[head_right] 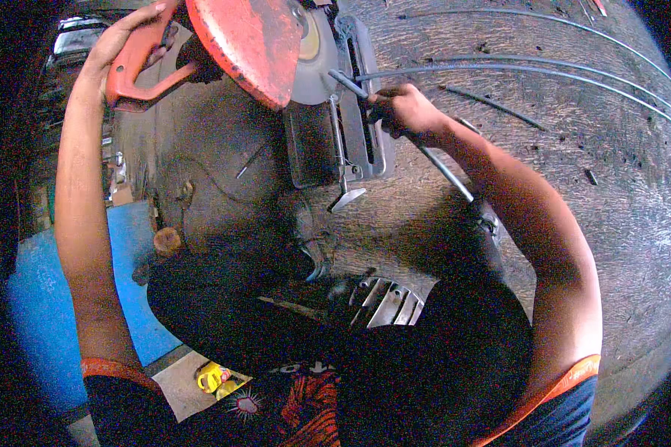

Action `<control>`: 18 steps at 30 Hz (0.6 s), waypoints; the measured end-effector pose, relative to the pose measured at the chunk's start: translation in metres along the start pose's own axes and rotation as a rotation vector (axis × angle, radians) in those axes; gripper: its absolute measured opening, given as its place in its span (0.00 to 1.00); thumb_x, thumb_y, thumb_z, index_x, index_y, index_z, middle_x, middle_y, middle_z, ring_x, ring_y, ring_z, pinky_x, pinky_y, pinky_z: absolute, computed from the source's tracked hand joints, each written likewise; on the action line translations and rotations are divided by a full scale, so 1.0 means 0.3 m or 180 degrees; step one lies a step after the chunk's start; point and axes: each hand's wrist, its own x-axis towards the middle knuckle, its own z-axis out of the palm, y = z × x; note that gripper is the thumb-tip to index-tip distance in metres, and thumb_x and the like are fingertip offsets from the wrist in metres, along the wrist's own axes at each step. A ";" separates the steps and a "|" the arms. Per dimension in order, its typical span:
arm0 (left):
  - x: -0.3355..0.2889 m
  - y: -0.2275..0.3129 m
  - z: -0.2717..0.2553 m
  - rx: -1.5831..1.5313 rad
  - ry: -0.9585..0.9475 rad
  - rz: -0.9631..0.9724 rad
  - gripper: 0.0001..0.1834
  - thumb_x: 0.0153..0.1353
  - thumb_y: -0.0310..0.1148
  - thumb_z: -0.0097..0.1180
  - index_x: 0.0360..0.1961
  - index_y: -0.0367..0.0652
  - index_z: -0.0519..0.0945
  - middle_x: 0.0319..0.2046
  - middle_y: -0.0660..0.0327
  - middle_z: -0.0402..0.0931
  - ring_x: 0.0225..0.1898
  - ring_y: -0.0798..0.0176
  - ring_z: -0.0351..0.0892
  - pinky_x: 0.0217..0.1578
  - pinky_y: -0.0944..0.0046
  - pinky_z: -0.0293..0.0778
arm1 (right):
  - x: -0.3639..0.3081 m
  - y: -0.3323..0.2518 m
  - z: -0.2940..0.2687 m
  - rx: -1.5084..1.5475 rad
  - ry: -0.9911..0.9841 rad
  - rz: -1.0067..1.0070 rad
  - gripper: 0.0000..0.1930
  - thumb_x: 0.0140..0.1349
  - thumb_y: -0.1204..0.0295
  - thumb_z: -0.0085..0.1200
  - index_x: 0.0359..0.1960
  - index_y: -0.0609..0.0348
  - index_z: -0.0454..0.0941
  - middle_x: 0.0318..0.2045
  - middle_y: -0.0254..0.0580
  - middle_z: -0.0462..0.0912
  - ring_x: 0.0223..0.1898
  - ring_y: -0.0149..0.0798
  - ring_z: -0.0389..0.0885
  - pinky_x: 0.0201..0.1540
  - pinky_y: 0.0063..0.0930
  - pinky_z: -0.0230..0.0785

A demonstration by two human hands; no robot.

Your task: Cut metal pipes using a chop saw, measure the cut piece, and check the length.

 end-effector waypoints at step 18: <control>0.001 -0.002 0.007 -0.0117 0.0088 0.0092 0.15 0.62 0.40 0.54 0.43 0.40 0.78 0.30 0.57 0.81 0.29 0.60 0.81 0.28 0.60 0.77 | 0.005 0.066 0.165 0.1072 0.0056 0.0214 0.15 0.67 0.60 0.52 0.35 0.62 0.77 0.21 0.33 0.74 0.18 0.27 0.68 0.17 0.24 0.58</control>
